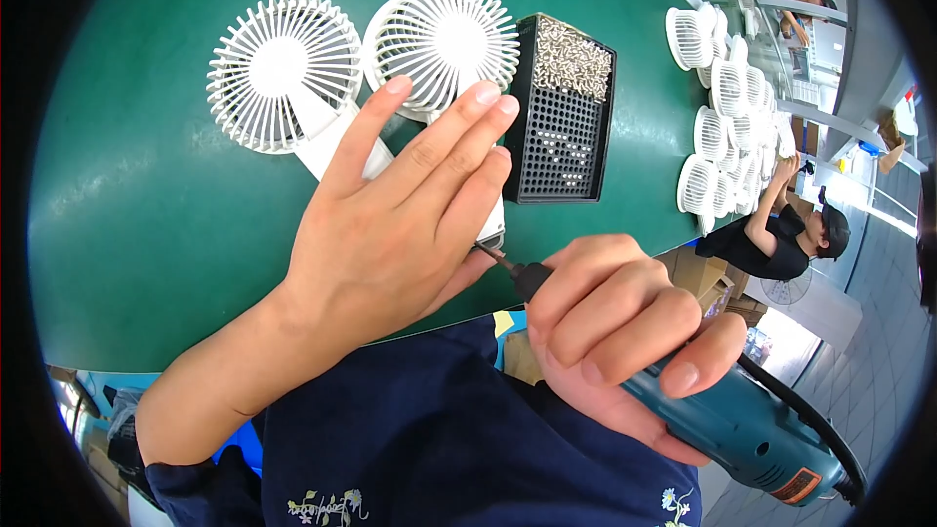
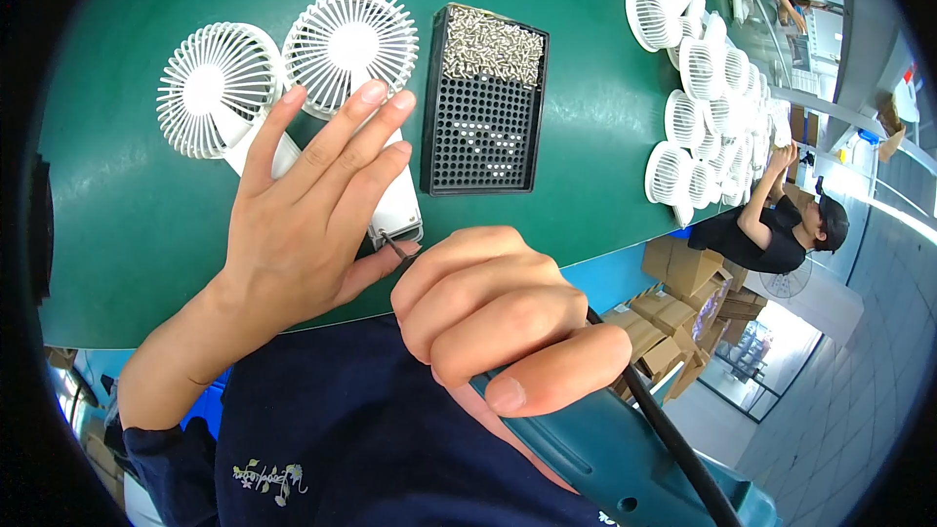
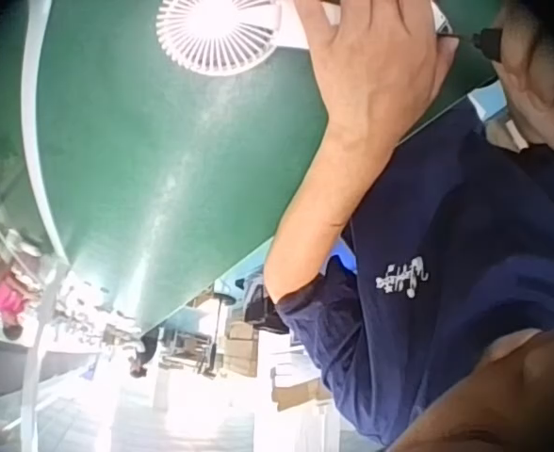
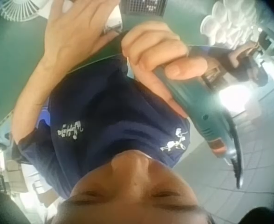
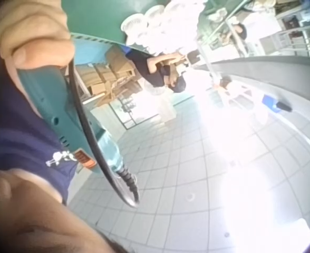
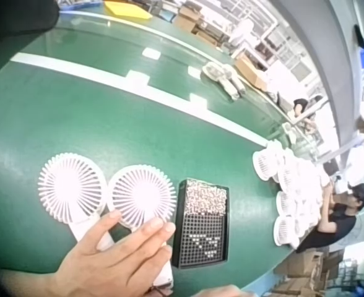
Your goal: The person assembles handheld electric fans by securing the fan housing with screws using an electric screwdriver.
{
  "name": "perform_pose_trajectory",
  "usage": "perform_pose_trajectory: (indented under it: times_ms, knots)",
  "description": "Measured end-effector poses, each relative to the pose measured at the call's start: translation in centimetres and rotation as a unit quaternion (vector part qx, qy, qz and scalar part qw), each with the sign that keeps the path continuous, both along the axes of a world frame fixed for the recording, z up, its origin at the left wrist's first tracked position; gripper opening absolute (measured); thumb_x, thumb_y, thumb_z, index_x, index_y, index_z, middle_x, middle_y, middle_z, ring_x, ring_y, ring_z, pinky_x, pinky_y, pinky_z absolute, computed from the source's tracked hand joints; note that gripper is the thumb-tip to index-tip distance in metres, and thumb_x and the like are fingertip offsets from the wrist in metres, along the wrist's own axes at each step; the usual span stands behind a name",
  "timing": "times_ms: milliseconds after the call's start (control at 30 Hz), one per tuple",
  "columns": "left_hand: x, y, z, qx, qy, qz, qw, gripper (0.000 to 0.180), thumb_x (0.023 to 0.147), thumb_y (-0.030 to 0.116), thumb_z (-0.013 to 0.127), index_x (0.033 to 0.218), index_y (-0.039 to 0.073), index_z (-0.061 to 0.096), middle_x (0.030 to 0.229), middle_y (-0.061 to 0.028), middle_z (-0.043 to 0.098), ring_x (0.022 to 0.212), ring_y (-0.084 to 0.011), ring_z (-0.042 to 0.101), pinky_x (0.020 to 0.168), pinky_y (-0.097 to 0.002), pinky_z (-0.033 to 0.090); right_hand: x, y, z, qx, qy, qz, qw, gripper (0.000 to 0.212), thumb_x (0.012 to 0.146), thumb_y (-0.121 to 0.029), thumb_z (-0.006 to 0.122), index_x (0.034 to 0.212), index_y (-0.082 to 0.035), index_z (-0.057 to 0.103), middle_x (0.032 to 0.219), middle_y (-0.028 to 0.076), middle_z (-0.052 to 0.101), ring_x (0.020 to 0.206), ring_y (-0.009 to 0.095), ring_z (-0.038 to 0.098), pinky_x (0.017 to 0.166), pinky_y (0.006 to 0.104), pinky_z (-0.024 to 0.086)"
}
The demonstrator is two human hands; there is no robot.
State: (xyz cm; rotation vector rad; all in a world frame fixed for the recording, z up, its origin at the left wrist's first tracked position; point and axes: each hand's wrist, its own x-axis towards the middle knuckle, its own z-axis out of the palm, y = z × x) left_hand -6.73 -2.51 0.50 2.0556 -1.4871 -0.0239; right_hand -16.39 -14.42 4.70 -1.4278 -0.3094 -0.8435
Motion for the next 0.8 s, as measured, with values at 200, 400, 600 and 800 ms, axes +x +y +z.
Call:
perform_pose_trajectory:
  times_ms: [200,400,600,800]
  knots:
    - [-0.03,0.1,-0.13,-0.006,0.013,0.004,1.0,0.051,0.077,0.036,0.069,0.113,0.001,0.06,0.143,-0.0116,0.052,0.138,-0.023,0.044,0.114,-0.0538,0.026,0.17,-0.19,-0.51,-0.019,-0.024,0.018,0.999,0.052,0.094,-0.059,0.052,0.104,-0.009,0.045,0.067,0.003,0.051,0.041,0.014,0.045,0.036,0.0272,0.041]
    - [0.01,-0.01,-0.2,-0.006,0.005,0.001,1.0,0.051,0.077,0.036,0.068,0.112,0.0,0.061,0.143,-0.012,0.052,0.138,-0.0229,0.044,0.114,-0.0537,0.027,0.01,0.3,-0.02,0.007,0.001,-0.008,1.0,0.051,0.093,-0.058,0.053,0.104,-0.009,0.045,0.066,0.003,0.051,0.04,0.014,0.044,0.036,0.028,0.038]
    - [0.08,0.11,-0.1,-0.007,0.012,-0.001,1.0,0.051,0.077,0.036,0.065,0.113,-0.001,0.06,0.143,-0.0126,0.053,0.138,-0.0235,0.045,0.114,-0.0539,0.027,0.28,0.55,-0.09,0.002,0.023,-0.014,1.0,0.052,0.093,-0.059,0.054,0.104,-0.009,0.045,0.066,0.004,0.051,0.041,0.015,0.045,0.037,0.0294,0.037]
    - [-0.02,0.05,-0.43,-0.01,-0.01,0.004,1.0,0.053,0.076,0.037,0.065,0.114,0.0,0.06,0.144,-0.0126,0.052,0.139,-0.023,0.043,0.114,-0.0538,0.027,0.7,0.32,-0.59,-0.046,0.009,0.0,0.999,0.054,0.092,-0.061,0.053,0.104,-0.009,0.045,0.066,0.003,0.05,0.042,0.016,0.044,0.037,0.0296,0.037]
